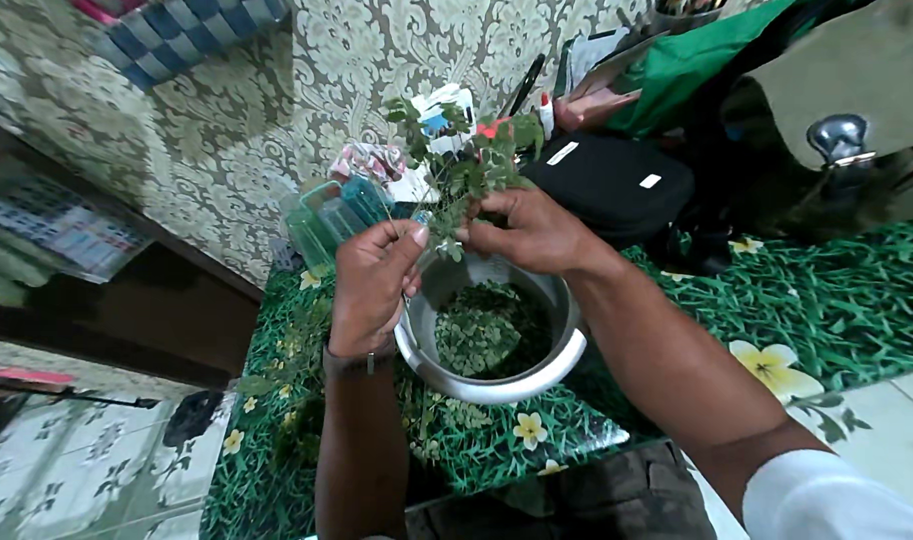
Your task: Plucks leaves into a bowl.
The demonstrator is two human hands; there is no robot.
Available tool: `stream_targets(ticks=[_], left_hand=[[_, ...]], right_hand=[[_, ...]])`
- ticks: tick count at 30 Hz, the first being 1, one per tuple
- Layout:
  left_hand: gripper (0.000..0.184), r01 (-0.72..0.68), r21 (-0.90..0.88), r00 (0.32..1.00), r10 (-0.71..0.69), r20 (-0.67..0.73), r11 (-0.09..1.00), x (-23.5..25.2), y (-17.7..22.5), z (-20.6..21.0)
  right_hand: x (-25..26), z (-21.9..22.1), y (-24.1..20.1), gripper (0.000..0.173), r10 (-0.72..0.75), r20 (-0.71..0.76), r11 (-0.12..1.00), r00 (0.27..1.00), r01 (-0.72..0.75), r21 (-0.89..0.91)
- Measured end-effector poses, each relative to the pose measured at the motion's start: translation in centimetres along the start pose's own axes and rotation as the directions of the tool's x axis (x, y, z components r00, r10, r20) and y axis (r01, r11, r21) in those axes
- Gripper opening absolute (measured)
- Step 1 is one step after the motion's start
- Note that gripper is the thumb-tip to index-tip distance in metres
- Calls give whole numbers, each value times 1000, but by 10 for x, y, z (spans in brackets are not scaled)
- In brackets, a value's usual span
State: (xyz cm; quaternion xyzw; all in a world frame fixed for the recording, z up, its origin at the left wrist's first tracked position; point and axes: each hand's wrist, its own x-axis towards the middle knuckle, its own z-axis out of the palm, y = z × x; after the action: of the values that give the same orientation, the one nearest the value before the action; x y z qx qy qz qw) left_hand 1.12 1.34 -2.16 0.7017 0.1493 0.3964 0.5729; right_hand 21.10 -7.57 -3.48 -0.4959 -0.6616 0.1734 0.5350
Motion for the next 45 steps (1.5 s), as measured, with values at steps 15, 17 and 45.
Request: stream_targets(ticks=[15,17,45], left_hand=[[14,-121,35,956,126,-263,992,-9,22,-29],[14,-126,30,957,130,-260,992,-10,23,-27],[13,-156,-5,958,151,-243,988,-9,23,-14]], right_hand=[[7,-20,15,24,-59,139,953,989,14,303],[7,-14,9,22,-32,140,960,990,-8,281],[5,3,5,12,-89,7,969,996,86,231]])
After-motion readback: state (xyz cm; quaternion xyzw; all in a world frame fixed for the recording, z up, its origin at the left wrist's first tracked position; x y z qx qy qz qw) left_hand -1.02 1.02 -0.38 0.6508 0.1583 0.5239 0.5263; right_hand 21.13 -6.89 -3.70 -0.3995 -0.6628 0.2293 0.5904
